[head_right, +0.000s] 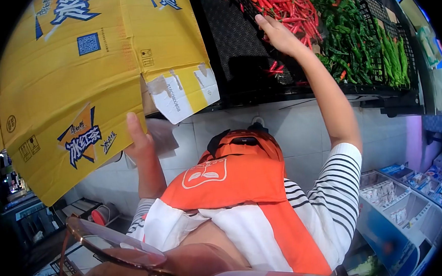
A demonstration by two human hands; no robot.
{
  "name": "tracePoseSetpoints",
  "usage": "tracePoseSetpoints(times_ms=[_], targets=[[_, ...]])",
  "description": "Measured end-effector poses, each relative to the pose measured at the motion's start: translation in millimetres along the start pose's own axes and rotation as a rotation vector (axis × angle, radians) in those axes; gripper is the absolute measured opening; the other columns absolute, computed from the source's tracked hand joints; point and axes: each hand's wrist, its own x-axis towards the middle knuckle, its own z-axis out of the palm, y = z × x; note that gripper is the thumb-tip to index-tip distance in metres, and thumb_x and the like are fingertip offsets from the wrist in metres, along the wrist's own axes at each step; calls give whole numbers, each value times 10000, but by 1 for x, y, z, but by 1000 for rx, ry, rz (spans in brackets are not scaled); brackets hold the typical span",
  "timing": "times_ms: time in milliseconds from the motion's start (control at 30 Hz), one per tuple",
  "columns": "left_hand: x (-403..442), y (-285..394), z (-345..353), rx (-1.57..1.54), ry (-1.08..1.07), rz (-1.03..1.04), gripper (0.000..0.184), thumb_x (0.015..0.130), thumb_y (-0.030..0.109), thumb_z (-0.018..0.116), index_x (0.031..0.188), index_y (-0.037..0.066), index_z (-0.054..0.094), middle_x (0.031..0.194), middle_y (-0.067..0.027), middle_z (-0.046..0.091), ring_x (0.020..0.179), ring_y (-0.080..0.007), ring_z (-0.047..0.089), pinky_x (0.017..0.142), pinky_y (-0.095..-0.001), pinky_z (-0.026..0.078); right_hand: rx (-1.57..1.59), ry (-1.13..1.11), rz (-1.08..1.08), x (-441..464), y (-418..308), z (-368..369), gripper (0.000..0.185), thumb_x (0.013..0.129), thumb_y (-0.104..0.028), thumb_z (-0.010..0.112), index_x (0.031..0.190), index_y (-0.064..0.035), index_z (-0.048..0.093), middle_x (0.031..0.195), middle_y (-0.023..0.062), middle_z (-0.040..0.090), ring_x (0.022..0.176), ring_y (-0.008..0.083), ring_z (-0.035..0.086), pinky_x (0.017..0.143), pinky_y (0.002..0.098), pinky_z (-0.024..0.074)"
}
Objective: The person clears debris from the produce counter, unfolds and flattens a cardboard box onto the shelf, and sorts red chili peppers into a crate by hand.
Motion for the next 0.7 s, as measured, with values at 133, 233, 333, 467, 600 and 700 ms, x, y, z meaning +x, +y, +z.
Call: tracePoseSetpoints(times_ms=[133, 233, 333, 467, 600, 700], targets=[[6, 5, -2, 106, -199, 97, 298, 837, 30, 498, 1115, -76, 488, 1097, -164, 550, 969, -236, 550, 829, -299, 426, -64, -64, -7, -18, -31, -23, 474, 895, -516, 359, 867, -59, 480, 694, 4, 423, 604, 74, 386, 533, 211, 336], [3, 7, 1, 81, -314, 69, 294, 847, 55, 500, 1116, -63, 500, 1102, -167, 552, 974, -258, 553, 841, -312, 422, -98, -57, -21, -34, -49, -31, 514, 882, -548, 353, 879, -51, 486, 682, 19, 434, 614, 88, 400, 547, 220, 349], [-5, -2, 28, 129, -388, 178, 296, 851, 81, 506, 1114, -53, 506, 1106, -178, 549, 961, -272, 558, 843, -327, 423, -145, -56, 19, -42, -48, -52, 524, 876, -557, 355, 885, -50, 487, 680, 20, 436, 611, 91, 400, 549, 219, 347], [-10, -8, 56, 116, -488, 134, 313, 846, 127, 519, 1115, -32, 512, 1099, -168, 553, 989, -286, 538, 866, -361, 405, -168, -67, 40, -53, -50, -67, 514, 876, -552, 361, 880, -54, 488, 677, 16, 437, 602, 87, 392, 544, 210, 340], [-18, -12, 80, 40, -510, 74, 341, 842, 164, 530, 1128, -20, 504, 1084, -155, 559, 1009, -295, 517, 886, -379, 384, -126, -93, 92, -65, -55, -79, 463, 881, -526, 383, 862, -75, 485, 686, -11, 419, 614, 61, 390, 535, 186, 325], [-20, -6, 87, 37, -528, -42, 342, 834, 162, 543, 1113, -31, 500, 1078, -162, 552, 968, -288, 529, 853, -368, 403, -125, -70, 122, -69, -51, -91, 450, 883, -522, 379, 855, -85, 482, 697, -20, 415, 622, 58, 388, 540, 187, 324]])
